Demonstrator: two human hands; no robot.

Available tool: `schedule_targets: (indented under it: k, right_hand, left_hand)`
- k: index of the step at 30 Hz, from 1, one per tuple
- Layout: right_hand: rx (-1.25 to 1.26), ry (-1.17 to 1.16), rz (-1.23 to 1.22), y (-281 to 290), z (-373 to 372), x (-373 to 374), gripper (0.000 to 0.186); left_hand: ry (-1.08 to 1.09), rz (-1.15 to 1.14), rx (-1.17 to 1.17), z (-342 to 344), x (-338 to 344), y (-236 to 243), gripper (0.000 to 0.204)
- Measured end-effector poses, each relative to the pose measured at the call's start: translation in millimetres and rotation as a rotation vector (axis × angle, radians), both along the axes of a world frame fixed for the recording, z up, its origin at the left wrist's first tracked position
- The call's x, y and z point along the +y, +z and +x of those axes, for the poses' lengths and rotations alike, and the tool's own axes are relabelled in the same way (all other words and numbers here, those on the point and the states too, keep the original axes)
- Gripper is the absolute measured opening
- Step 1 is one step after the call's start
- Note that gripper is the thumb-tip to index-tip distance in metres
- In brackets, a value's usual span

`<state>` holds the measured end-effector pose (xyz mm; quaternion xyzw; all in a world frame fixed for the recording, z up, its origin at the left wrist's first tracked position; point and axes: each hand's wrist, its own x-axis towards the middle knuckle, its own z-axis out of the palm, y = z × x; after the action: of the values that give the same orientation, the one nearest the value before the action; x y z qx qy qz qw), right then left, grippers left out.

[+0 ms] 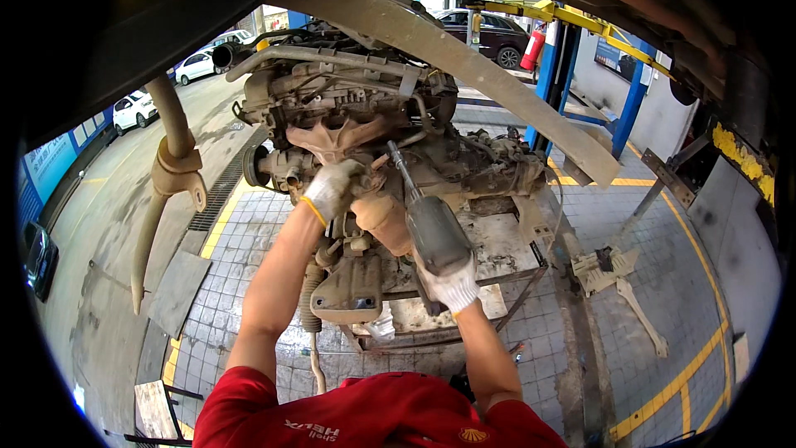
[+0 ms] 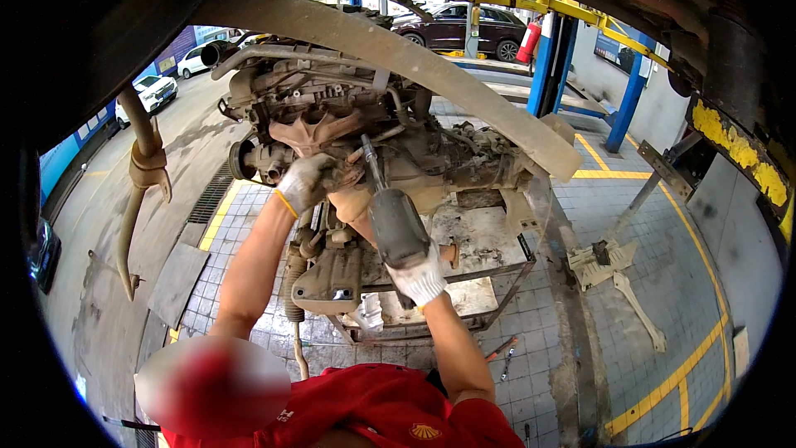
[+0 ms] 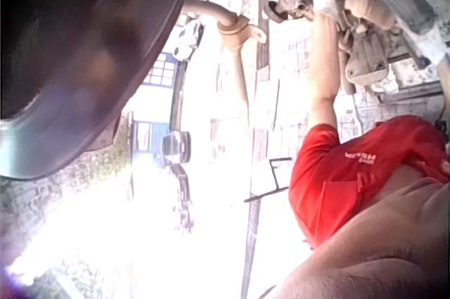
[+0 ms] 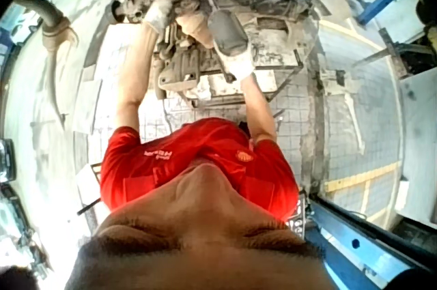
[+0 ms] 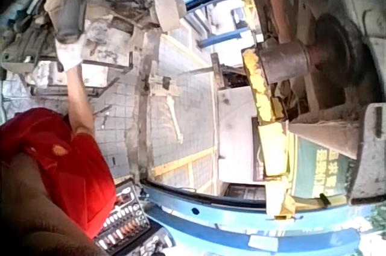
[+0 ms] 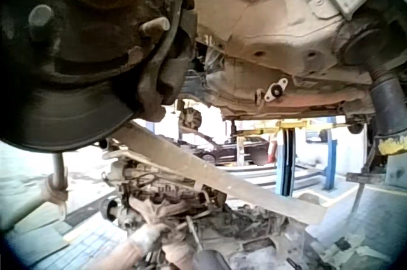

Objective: The person uses a pneumatic impact wrench to remove bolts from a vehicle engine suspended on a lift. They work on various sections of the engine block, removing fasteners and occasionally detaching components. The person also briefly moves a tool cart to access different tools.

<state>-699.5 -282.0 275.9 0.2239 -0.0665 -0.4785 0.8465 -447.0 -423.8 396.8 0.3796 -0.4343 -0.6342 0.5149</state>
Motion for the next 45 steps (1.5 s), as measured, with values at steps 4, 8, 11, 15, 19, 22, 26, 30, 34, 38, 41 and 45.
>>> schedule_targets:
  k: [4, 8, 11, 15, 19, 22, 26, 30, 34, 38, 41, 45]
  right_hand:
    - [0.637, -0.317, -0.258, 25.1, 37.3, -33.3, 0.056]
    - [1.661, -0.588, -0.88, 7.5, 53.3, -76.5, 0.053]
    - [2.705, -0.551, -0.905, 32.4, 52.9, -61.9, 0.052]
    - [2.535, -0.516, -1.064, 9.2, 47.4, -90.6, 0.045]
    - [0.553, -0.246, -0.302, 41.4, 49.2, -71.5, 0.043]
    - [0.587, -0.271, -0.406, 29.3, 53.8, -81.4, 0.057]
    - [1.099, -0.511, -0.775, 5.1, 62.3, -93.7, 0.076]
    - [1.795, -0.662, -0.931, 12.8, 75.3, -93.2, 0.085]
    - [2.532, -0.547, -0.891, 17.0, 80.1, -87.3, 0.095]
    - [2.778, -0.324, -0.824, 19.5, 82.7, -85.3, 0.107]
    - [2.704, -0.69, -0.794, 23.4, 83.3, -76.8, 0.064]
    - [2.725, -0.413, -0.739, 39.4, 87.2, -78.7, 0.063]
  left_hand:
    - [-0.021, 0.169, -0.18, -33.4, 13.9, -3.7, 0.032]
    - [0.083, 0.074, -0.192, -61.9, 13.0, -7.4, 0.047]
    - [0.009, 0.074, -0.103, -59.2, 6.0, -2.7, 0.053]
    - [-0.057, 0.085, -0.115, -60.4, -5.3, -0.2, 0.048]
    - [0.027, 0.082, 0.02, -67.1, 10.1, -1.4, 0.034]
    - [-0.01, 0.096, 0.187, -64.3, -10.1, -20.8, 0.028]
    - [-0.089, 0.177, 0.228, -62.3, -14.3, -11.1, 0.023]
    - [-0.137, 0.307, 0.203, -48.1, -20.9, -3.9, 0.022]
    - [-0.127, 0.27, 0.196, -43.1, -19.4, -6.1, 0.021]
    - [-0.145, 0.307, 0.163, -39.1, -21.9, -4.9, 0.021]
    - [-0.174, 0.287, 0.156, -36.2, -38.4, -13.2, 0.021]
    - [-0.163, 0.263, 0.178, -41.3, -41.1, -13.2, 0.023]
